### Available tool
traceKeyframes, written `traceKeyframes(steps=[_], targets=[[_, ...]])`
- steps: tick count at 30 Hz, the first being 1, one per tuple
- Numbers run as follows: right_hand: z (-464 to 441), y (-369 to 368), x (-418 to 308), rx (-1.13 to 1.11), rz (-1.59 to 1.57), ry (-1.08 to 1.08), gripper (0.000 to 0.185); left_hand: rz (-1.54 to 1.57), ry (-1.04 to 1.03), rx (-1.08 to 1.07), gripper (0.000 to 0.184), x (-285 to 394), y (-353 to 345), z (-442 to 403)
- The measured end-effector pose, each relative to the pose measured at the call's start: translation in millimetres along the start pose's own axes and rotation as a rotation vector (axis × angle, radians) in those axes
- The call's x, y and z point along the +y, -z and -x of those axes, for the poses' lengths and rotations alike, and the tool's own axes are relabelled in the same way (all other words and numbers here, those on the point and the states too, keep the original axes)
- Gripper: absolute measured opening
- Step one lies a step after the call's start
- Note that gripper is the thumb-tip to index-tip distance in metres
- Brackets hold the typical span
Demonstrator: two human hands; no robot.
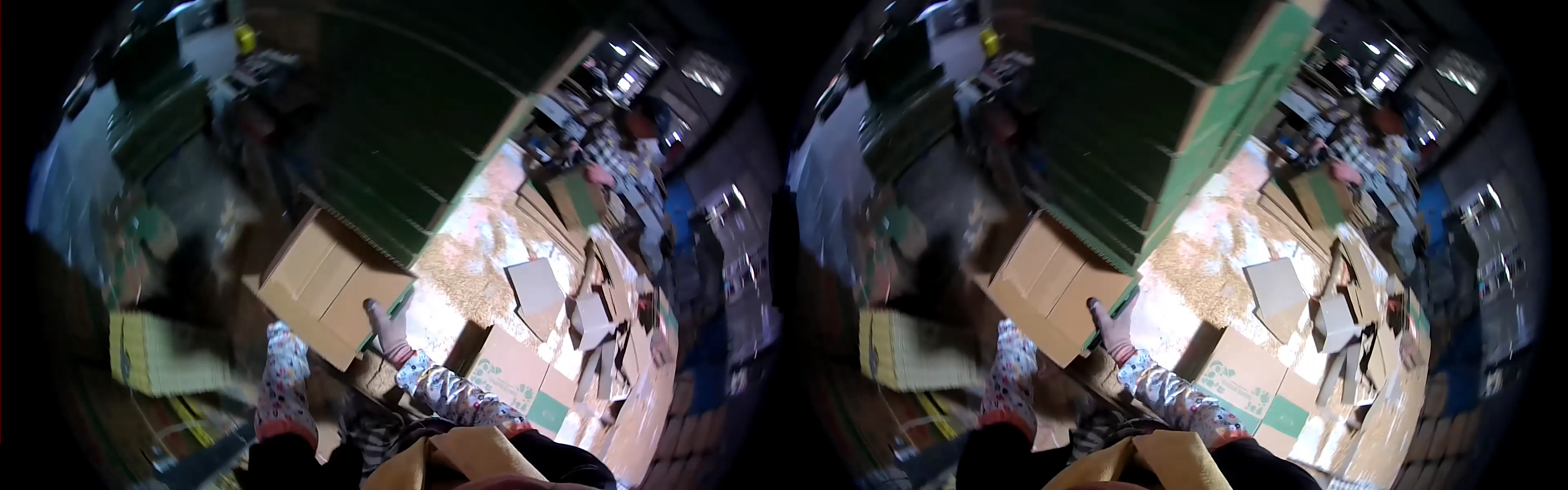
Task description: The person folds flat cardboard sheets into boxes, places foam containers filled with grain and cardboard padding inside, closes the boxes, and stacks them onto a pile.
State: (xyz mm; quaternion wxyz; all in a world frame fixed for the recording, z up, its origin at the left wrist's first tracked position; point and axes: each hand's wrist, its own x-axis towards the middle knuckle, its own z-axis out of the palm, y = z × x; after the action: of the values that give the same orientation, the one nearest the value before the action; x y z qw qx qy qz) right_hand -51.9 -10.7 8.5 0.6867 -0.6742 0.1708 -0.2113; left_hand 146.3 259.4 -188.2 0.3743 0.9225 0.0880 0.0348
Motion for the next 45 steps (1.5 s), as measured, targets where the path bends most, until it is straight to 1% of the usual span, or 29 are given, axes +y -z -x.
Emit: traceKeyframes(steps=[1, 2, 4, 5, 7, 8, 11, 12, 14, 15, 18, 20, 22, 23, 24, 26, 28, 29, 30, 31, 32, 34, 36, 37, 40, 41, 42, 44, 45], targets=[[-0.9, 2.3, -10.8, -0.033, 0.007, -0.020, 0.100, -0.002, 0.009, -0.019, 0.044, -2.2, 0.6, 3.9], [-0.4, 7.5, -40.7, -0.139, -0.200, -0.125, 0.099, -0.004, 0.011, -0.021, 0.043, -0.3, 5.6, 6.1], [-6.9, 22.5, -66.6, -0.259, -0.189, -0.170, 0.099, 0.005, 0.007, -0.030, 0.042, 6.5, 13.6, 15.4], [-11.6, 22.2, -42.1, -0.194, -0.098, -0.135, 0.100, 0.016, 0.006, -0.028, 0.041, 12.8, 20.0, 21.9], [-12.7, 23.7, -37.1, -0.121, -0.018, -0.111, 0.101, 0.027, -0.015, -0.036, 0.040, 24.6, 24.0, 32.7], [-9.7, 23.5, -38.4, -0.079, -0.034, -0.031, 0.101, 0.036, -0.029, -0.045, 0.040, 31.9, 25.1, 38.1], [18.9, 42.2, -41.4, -0.074, -0.155, -0.389, 0.110, 0.062, -0.043, -0.084, 0.039, 40.6, 22.5, 54.0], [29.7, 41.7, -22.9, 0.014, -0.157, -0.454, 0.102, 0.073, -0.039, -0.089, 0.039, 43.7, 20.6, 60.2], [51.1, 54.9, -32.1, 0.040, -0.389, -0.358, 0.100, 0.090, -0.052, -0.095, 0.038, 51.5, 16.5, 68.3], [49.7, 48.5, -18.5, 0.088, -0.220, -0.379, 0.105, 0.102, -0.059, -0.099, 0.038, 54.4, 17.2, 65.5], [2.9, 45.9, -28.5, -0.060, 0.210, -0.608, 0.097, 0.196, -0.031, -0.144, 0.038, 76.6, 16.9, 42.2], [-31.5, 49.0, -32.8, -0.249, 0.437, -0.566, 0.099, 0.296, 0.007, -0.168, 0.038, 90.6, 18.6, 38.7], [-21.6, 72.7, -70.9, -0.377, 0.531, -0.494, 0.094, 0.404, 0.009, -0.203, 0.038, 109.9, 19.4, 64.1], [-2.3, 75.9, -67.5, -0.256, 0.564, -0.398, 0.079, 0.453, -0.004, -0.241, 0.039, 120.8, 17.7, 84.9], [20.7, 90.8, -72.3, -0.290, 0.532, -0.311, 0.067, 0.484, -0.018, -0.294, 0.039, 131.7, 13.7, 110.6], [66.2, 138.2, -57.9, -0.406, 0.340, -0.130, 0.059, 0.493, -0.070, -0.478, 0.040, 146.4, 0.0, 181.4], [134.1, 234.6, -72.8, -0.087, 0.462, 0.147, 0.050, 0.405, -0.176, -0.771, 0.040, 153.2, -3.6, 273.0], [161.5, 291.0, -78.6, 0.139, 0.592, 0.172, 0.047, 0.345, -0.254, -0.919, 0.041, 162.0, -6.6, 310.5], [185.9, 353.5, -84.1, 0.273, 0.714, 0.113, 0.053, 0.322, -0.334, -1.057, 0.041, 181.2, -18.1, 343.2], [209.4, 412.3, -52.8, 0.573, 0.906, 0.092, 0.056, 0.348, -0.374, -1.165, 0.042, 208.3, -37.3, 369.3], [229.4, 463.2, -62.2, 0.793, 0.969, -0.121, 0.061, 0.405, -0.365, -1.240, 0.043, 237.3, -59.1, 390.1], [267.7, 548.6, -13.5, 0.878, 0.891, -0.438, 0.073, 0.574, 0.128, -1.281, 0.048, 301.7, -87.1, 433.5], [304.6, 606.7, 52.1, 0.573, 0.277, -0.431, 0.086, 0.562, 0.330, -1.391, 0.050, 344.0, -86.0, 453.0], [319.6, 610.6, 19.2, 0.573, 0.270, -0.402, 0.094, 0.424, 0.268, -1.389, 0.049, 354.2, -85.4, 459.8], [361.4, 668.6, 13.6, 0.610, 0.367, -0.504, 0.095, 0.006, 0.325, -1.338, 0.042, 356.3, -87.8, 491.8], [366.1, 681.6, 8.8, 0.654, 0.469, -0.528, 0.099, 0.015, 0.273, -1.379, 0.038, 363.1, -94.3, 497.4], [363.6, 697.6, 7.3, 0.606, 0.524, -0.511, 0.098, 0.026, 0.220, -1.418, 0.036, 371.7, -100.3, 503.9], [338.4, 670.7, -87.3, 0.442, 0.405, -0.414, 0.092, 0.270, 0.334, -1.331, 0.036, 425.6, -81.0, 546.9], [330.1, 681.4, -29.4, 0.430, 0.190, -0.420, 0.083, 0.312, 0.076, -1.306, 0.036, 430.4, -84.6, 536.8]])
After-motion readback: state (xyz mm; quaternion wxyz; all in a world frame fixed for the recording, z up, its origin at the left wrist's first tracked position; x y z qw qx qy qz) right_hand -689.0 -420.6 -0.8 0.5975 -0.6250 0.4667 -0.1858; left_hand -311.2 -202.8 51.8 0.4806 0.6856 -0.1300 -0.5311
